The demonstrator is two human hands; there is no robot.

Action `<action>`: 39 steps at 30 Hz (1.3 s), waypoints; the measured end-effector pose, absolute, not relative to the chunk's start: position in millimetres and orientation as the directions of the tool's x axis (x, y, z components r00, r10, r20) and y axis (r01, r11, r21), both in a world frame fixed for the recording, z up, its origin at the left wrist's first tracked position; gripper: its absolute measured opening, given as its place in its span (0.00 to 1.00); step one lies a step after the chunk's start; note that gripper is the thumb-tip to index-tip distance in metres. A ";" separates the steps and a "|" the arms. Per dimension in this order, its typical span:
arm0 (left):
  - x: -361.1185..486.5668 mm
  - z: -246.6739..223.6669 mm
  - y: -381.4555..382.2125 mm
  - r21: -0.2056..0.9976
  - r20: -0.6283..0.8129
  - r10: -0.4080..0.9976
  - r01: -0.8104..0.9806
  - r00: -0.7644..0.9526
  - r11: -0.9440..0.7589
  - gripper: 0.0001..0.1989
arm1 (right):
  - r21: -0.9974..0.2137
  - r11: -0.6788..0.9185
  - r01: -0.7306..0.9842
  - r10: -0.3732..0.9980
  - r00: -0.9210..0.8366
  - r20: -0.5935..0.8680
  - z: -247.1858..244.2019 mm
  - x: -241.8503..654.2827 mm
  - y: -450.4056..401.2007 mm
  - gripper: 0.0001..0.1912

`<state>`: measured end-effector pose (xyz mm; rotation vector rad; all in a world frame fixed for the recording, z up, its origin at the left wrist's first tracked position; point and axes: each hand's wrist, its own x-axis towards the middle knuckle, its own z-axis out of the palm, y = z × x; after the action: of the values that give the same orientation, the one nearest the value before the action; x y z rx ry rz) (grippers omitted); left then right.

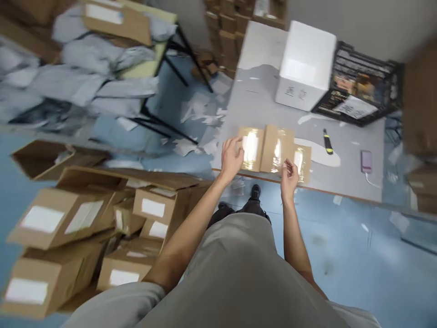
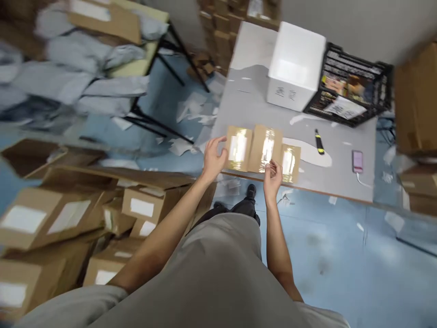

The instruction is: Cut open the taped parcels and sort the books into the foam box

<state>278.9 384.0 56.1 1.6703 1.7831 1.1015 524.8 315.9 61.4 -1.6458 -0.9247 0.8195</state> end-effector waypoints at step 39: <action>-241.1 -36.8 -56.5 0.961 -0.038 0.184 0.014 -0.982 0.276 0.36 | -0.965 0.083 0.248 0.543 -0.823 -0.165 -3.3 -165.6 223.6 0.36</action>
<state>-241.1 -56.5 -36.8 0.1879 2.3926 1.7992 -165.6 223.6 -3.3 -0.7964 -2.1233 1.8129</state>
